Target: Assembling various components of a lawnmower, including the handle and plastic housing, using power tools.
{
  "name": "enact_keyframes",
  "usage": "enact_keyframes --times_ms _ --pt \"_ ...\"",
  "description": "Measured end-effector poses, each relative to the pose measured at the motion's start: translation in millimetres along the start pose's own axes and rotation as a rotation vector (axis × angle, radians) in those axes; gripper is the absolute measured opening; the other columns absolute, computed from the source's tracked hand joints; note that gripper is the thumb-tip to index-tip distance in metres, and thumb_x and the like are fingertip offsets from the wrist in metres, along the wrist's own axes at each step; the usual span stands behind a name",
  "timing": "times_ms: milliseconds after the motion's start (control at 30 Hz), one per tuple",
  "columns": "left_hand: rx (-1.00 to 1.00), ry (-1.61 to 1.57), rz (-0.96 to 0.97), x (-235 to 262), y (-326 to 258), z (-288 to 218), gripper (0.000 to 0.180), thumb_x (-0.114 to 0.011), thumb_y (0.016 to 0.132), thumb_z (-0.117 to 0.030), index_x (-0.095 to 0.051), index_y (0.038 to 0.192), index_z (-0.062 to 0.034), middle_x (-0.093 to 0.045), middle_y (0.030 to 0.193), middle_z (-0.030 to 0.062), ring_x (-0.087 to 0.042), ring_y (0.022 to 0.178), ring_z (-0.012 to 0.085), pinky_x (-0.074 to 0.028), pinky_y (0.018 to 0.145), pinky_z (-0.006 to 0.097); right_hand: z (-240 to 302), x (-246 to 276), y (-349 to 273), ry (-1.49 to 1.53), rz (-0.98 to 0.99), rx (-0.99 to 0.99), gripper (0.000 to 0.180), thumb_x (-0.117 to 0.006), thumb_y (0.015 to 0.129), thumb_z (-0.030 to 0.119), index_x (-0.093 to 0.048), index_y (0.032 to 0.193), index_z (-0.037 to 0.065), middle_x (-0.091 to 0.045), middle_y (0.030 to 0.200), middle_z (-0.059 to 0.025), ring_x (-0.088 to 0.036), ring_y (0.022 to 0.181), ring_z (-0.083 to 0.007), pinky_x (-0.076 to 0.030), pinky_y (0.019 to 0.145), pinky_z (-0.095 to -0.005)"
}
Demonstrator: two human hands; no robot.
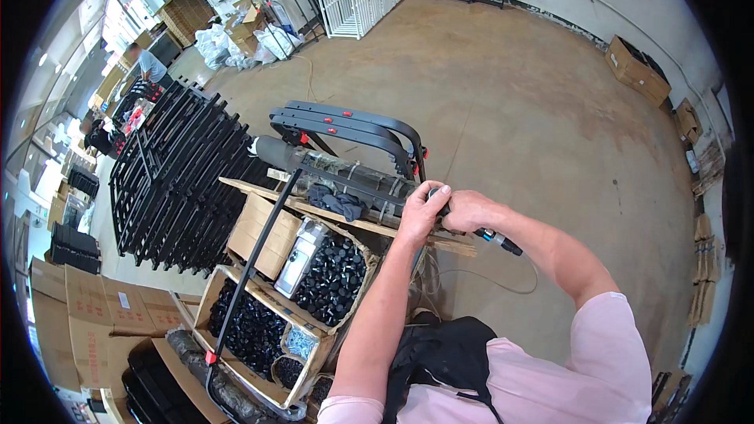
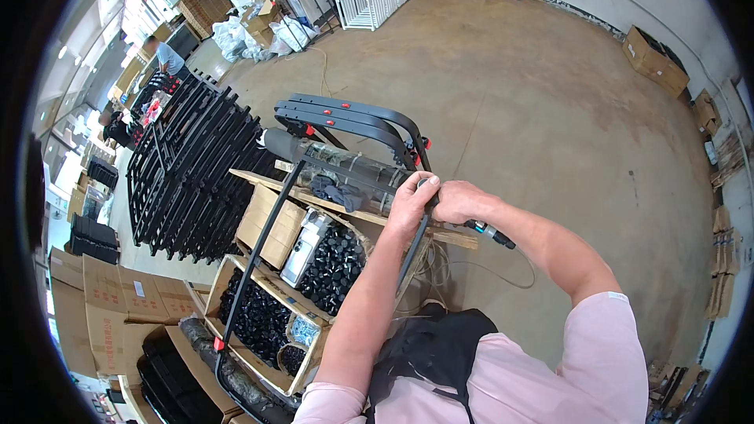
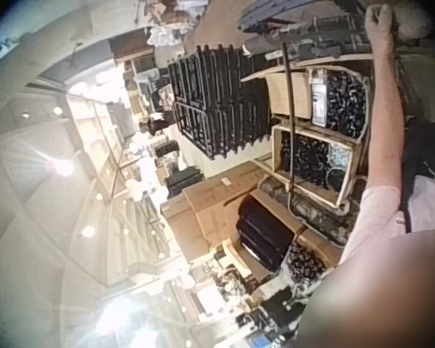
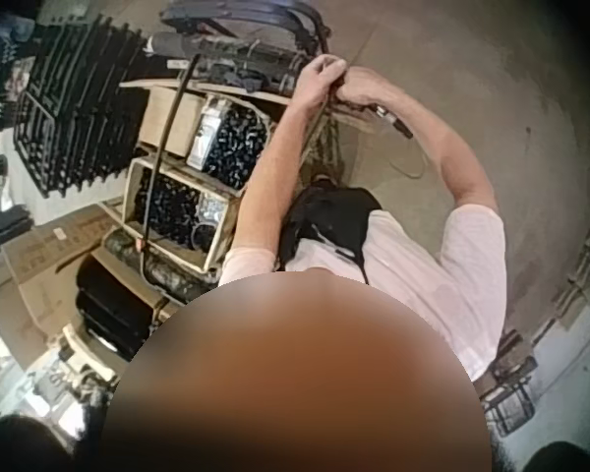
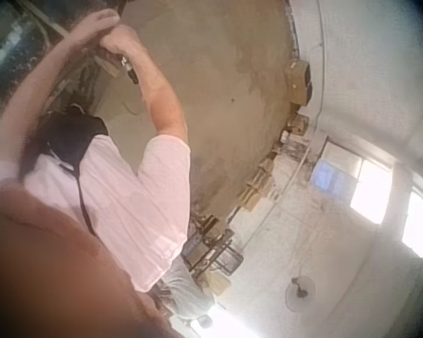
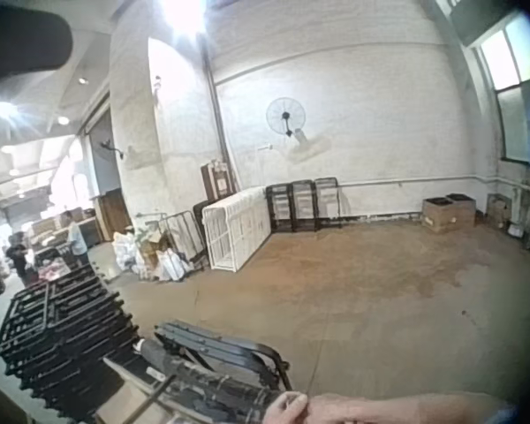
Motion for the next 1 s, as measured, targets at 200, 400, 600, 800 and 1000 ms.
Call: enact_keyframes --times_ms 200,400,600,800,1000 --pt "-0.062 0.147 -0.02 8 3 -10 0.031 -0.072 0.103 -0.035 -0.071 0.111 -0.0057 -0.065 0.093 -0.0012 -0.058 0.087 0.009 -0.05 0.078 0.029 14 7 -4 0.021 -0.054 0.041 0.026 -0.07 0.073 0.018 -0.07 0.088 -0.003 -0.073 0.082 -0.0156 -0.069 0.073 -0.0266 -0.053 0.066 -0.0428" --pt "0.015 0.161 -0.022 -10 -1 -21 0.039 -0.068 0.104 -0.044 -0.07 0.11 -0.0049 -0.065 0.096 0.001 -0.057 0.088 0.0107 -0.049 0.078 0.031 1 -1 -11 0.311 -0.084 -0.109 0.022 -0.069 0.075 0.017 -0.072 0.086 -0.002 -0.075 0.083 -0.0129 -0.072 0.075 -0.024 -0.055 0.066 -0.0415" --pt "-0.048 0.157 0.064 -6 -3 -27 0.042 -0.066 0.105 -0.048 -0.066 0.103 -0.0067 -0.058 0.087 -0.0018 -0.051 0.08 0.0093 -0.047 0.072 0.03 -1 -18 -1 0.46 -0.129 -0.056 0.021 -0.067 0.081 0.017 -0.071 0.085 -0.004 -0.074 0.079 -0.014 -0.073 0.071 -0.0248 -0.056 0.064 -0.0416" --pt "-0.245 0.291 -0.101 23 -9 -80 0.042 -0.069 0.104 -0.044 -0.069 0.102 -0.0017 -0.063 0.086 0.0031 -0.055 0.084 0.0111 -0.05 0.079 0.032 56 29 -10 -0.021 -0.266 0.091 0.037 -0.068 0.079 0.031 -0.075 0.095 -0.001 -0.077 0.089 -0.0198 -0.075 0.077 -0.0341 -0.059 0.076 -0.0446" --pt "-0.293 0.29 -0.418 169 8 -154 0.041 -0.069 0.104 -0.041 -0.068 0.098 -0.0009 -0.061 0.084 0.001 -0.053 0.082 0.0115 -0.049 0.076 0.033 192 52 81 -0.055 -0.062 0.232 0.038 -0.062 0.084 0.035 -0.077 0.084 -0.001 -0.075 0.071 -0.0163 -0.077 0.075 -0.0323 -0.059 0.076 -0.0456"
Point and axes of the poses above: each hand's wrist, its own y-axis towards the middle knuckle, its own x-axis out of the back of the hand, z = x × y, the point moved 10 cm from there along y, towards the middle knuckle
